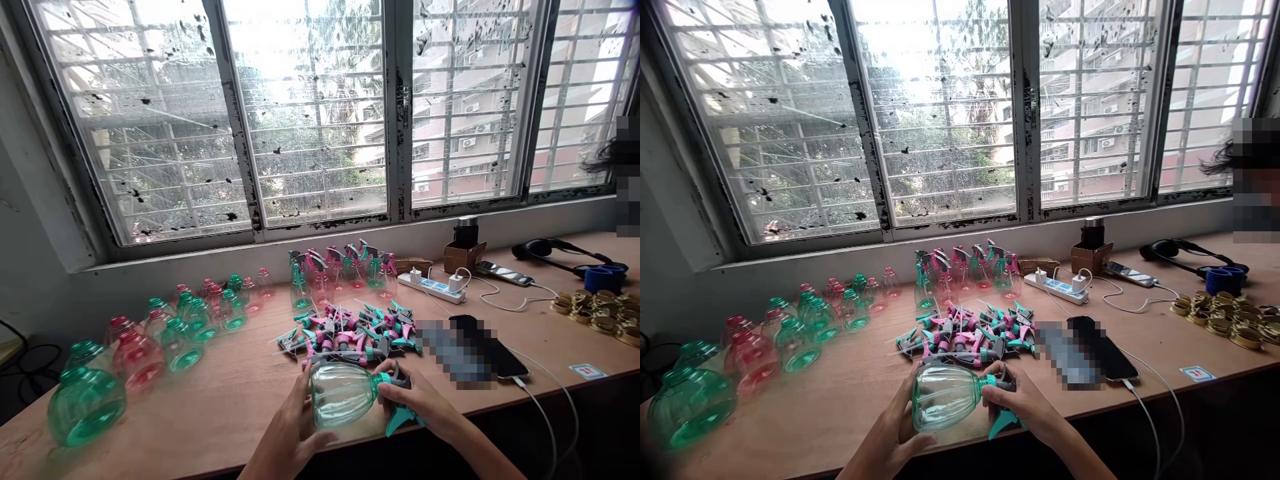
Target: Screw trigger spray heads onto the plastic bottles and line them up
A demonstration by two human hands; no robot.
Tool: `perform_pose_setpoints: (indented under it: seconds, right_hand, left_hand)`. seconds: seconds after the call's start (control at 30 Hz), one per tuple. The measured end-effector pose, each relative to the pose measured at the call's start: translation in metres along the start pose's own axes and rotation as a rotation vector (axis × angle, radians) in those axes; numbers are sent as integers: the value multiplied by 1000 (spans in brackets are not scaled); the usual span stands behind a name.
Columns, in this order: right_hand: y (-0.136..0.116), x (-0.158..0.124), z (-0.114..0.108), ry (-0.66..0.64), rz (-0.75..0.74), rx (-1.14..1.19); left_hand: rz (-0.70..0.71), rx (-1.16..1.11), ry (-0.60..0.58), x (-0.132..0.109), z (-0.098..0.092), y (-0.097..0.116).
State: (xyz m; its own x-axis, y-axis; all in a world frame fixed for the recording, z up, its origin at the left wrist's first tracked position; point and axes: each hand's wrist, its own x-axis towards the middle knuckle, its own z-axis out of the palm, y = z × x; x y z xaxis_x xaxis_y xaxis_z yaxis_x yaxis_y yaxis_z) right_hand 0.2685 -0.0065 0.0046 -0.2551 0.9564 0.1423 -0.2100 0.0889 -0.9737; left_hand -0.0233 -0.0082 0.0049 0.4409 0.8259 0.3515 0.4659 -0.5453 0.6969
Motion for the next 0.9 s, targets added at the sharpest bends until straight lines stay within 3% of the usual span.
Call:
perform_pose_setpoints:
  seconds: [0.23,0.47,0.9]
  right_hand:
    - [0,0,1,26,-2,-5]
    - [3,2,-2,17,20,85]
    - [4,2,-3,-14,25,60]
  left_hand:
    - [-8,-128,-75,1,1,-2]
    - [18,-26,-24,0,3,-10]
    - [-8,-82,-64,0,0,9]
